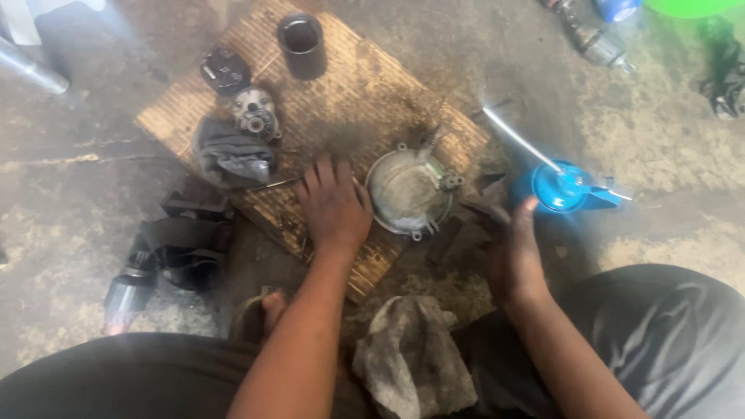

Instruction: The person sits on the floor and cleans a large, round metallic mechanical part, likely a motorcycle engine cover. They use a blue oil can to apply liquid to the surface and then wipe it with a cloth. The person rotates the part to clean different sides and continues wiping until the surface appears clean.

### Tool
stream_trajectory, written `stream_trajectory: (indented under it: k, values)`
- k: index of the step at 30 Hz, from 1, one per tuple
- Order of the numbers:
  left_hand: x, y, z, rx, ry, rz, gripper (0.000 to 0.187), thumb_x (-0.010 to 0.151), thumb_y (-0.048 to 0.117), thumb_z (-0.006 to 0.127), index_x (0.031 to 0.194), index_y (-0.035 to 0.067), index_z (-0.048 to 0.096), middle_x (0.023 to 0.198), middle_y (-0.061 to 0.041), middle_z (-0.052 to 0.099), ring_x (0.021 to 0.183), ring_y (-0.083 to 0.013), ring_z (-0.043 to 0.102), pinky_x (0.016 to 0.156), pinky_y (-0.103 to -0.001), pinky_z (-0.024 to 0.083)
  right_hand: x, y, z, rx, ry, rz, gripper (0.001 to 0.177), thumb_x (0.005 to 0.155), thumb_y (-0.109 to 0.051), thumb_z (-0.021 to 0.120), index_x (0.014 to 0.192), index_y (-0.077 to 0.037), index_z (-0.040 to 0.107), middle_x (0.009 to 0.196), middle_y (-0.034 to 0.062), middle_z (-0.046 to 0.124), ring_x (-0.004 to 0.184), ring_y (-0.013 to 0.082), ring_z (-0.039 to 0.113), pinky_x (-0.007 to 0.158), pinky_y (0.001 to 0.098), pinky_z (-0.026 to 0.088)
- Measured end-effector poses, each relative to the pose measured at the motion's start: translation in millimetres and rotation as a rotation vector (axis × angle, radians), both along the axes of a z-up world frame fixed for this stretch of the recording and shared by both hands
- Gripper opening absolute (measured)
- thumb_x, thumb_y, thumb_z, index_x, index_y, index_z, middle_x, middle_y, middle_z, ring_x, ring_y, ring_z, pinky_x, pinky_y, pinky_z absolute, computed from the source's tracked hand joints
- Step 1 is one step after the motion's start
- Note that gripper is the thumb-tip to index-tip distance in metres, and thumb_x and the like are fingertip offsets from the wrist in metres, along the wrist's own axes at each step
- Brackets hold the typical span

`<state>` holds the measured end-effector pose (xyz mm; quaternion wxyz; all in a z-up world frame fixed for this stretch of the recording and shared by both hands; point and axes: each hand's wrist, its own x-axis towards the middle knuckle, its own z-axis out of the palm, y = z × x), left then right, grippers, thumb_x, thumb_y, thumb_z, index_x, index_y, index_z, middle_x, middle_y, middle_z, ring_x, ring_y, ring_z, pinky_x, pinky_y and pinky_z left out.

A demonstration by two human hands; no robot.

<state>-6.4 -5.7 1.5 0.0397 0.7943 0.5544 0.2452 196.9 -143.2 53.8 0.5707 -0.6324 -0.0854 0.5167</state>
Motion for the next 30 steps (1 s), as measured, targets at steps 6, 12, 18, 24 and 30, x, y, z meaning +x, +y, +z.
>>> stream_trajectory:
  k: [6, 12, 18, 24, 30]
  values:
    - [2.0, -0.3, 4.6, 0.024, -0.008, 0.009, 0.039, 0.085, 0.022, 0.066, 0.119, 0.004, 0.061, 0.137, -0.021, 0.052, 0.126, -0.0416, 0.047, 0.103, -0.055, 0.037, 7.8, 7.1, -22.0, 0.073, 0.261, 0.088, 0.101, 0.095, -0.08, 0.024, 0.136, 0.005, 0.06, 0.116, 0.0142, 0.068, 0.101, 0.0246, 0.063, 0.09, 0.0384, 0.05]
    - [3.8, 0.5, 0.2, 0.009, -0.004, 0.009, 0.04, 0.088, 0.021, 0.064, 0.124, 0.004, 0.06, 0.139, -0.02, 0.051, 0.128, -0.0404, 0.046, 0.106, -0.055, 0.036, 7.3, 4.5, -24.3, -0.169, -0.087, 0.031, 0.091, 0.089, -0.08, 0.029, 0.136, -0.011, 0.065, 0.116, 0.0037, 0.069, 0.099, 0.0168, 0.059, 0.081, 0.0313, 0.044]
    - [3.2, -0.7, 3.3, -0.03, 0.058, 0.012, 0.04, 0.09, 0.021, 0.062, 0.125, 0.002, 0.057, 0.138, -0.022, 0.049, 0.13, -0.0408, 0.043, 0.108, -0.055, 0.033, 13.4, 10.2, -35.6, -0.192, 0.022, 0.054, 0.108, 0.096, -0.087, 0.026, 0.151, 0.0, 0.059, 0.118, 0.0099, 0.056, 0.098, 0.0244, 0.04, 0.08, 0.0365, 0.035]
    - [3.4, -0.1, 3.9, -0.05, 0.041, 0.013, 0.041, 0.09, 0.021, 0.061, 0.126, 0.002, 0.057, 0.139, -0.022, 0.049, 0.13, -0.0407, 0.043, 0.108, -0.055, 0.033, 4.1, 15.6, -20.5, -0.195, -0.092, 0.043, 0.096, 0.082, -0.082, 0.029, 0.157, -0.024, 0.035, 0.157, -0.0021, 0.043, 0.141, 0.019, 0.04, 0.108, 0.0451, 0.032]
    - [3.3, 1.0, 3.4, -0.038, 0.047, 0.009, 0.043, 0.089, 0.022, 0.062, 0.126, 0.001, 0.057, 0.14, -0.022, 0.048, 0.131, -0.0407, 0.043, 0.107, -0.054, 0.033, -0.8, 17.1, -19.2, -0.168, -0.068, 0.115, 0.101, 0.082, -0.083, 0.027, 0.163, -0.021, 0.029, 0.166, 0.0034, 0.034, 0.148, 0.0239, 0.029, 0.116, 0.0492, 0.02]
